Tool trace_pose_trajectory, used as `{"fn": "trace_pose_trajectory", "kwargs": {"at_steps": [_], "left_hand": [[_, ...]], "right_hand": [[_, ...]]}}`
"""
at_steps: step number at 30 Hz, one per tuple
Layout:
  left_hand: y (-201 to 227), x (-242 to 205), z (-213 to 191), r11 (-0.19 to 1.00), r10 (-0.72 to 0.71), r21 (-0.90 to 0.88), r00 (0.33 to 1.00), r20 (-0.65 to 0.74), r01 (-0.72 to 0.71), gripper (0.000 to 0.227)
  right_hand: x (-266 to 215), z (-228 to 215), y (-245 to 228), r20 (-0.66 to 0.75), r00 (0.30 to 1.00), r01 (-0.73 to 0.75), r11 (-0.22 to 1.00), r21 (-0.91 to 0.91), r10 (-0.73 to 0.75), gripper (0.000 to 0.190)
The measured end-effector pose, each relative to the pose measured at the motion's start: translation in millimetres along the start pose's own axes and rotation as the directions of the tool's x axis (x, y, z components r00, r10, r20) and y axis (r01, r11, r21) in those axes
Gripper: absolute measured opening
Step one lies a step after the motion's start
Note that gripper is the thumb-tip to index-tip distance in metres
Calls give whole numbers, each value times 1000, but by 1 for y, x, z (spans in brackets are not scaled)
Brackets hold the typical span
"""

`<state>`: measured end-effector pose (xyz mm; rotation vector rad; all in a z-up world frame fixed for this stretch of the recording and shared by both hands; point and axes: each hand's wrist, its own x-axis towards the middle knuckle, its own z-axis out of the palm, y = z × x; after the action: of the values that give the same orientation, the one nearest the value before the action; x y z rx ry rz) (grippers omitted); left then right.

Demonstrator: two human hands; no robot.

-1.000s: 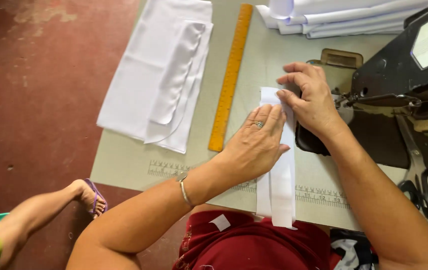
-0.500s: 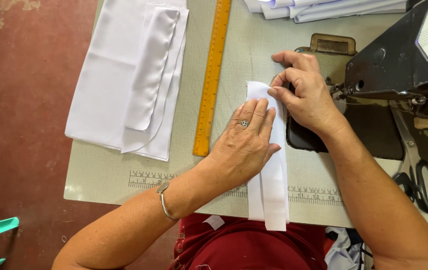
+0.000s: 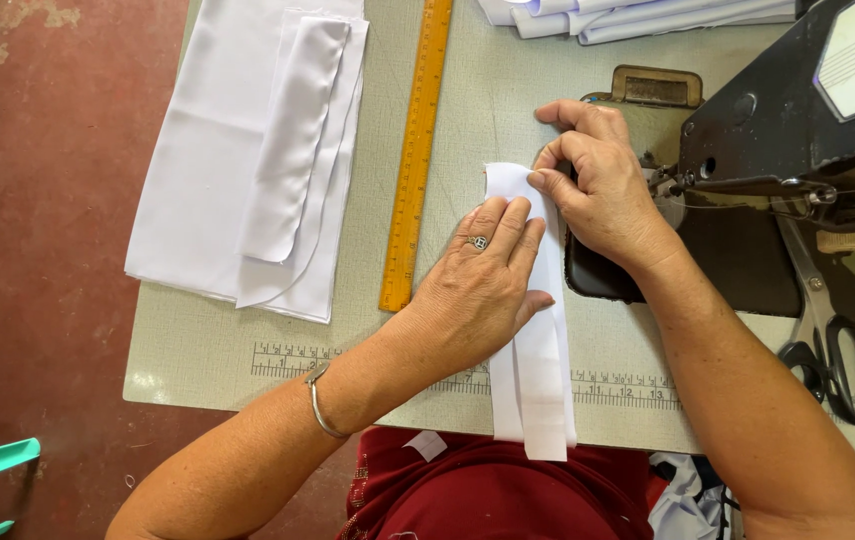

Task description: Cutting a strip of white fabric with scissors and folding it precisely on a work table

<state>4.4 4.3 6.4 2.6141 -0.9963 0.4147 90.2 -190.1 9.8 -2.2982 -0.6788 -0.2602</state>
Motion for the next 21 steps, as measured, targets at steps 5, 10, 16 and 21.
{"fn": "trace_pose_trajectory", "kwargs": {"at_steps": [5,10,16,21], "left_hand": [[-1,1,0,1000,10,17,1000,9,-10,73],[-2,3,-1,999,13,41,1000,14,-14,83],[-1,5,-5,987,27,155,999,39,-33,85],[-3,4,-5,975,49,214,997,61,-61,90]], "right_hand": [[0,0,-2,-4,1000,3,1000,-5,-3,15],[1,-1,-7,28,999,-27,999,-44,28,9],[-1,-3,-11,-4,997,-73,997,-25,72,6],[-40,-16,-34,-6,995,102,987,-127,-103,26]]}}
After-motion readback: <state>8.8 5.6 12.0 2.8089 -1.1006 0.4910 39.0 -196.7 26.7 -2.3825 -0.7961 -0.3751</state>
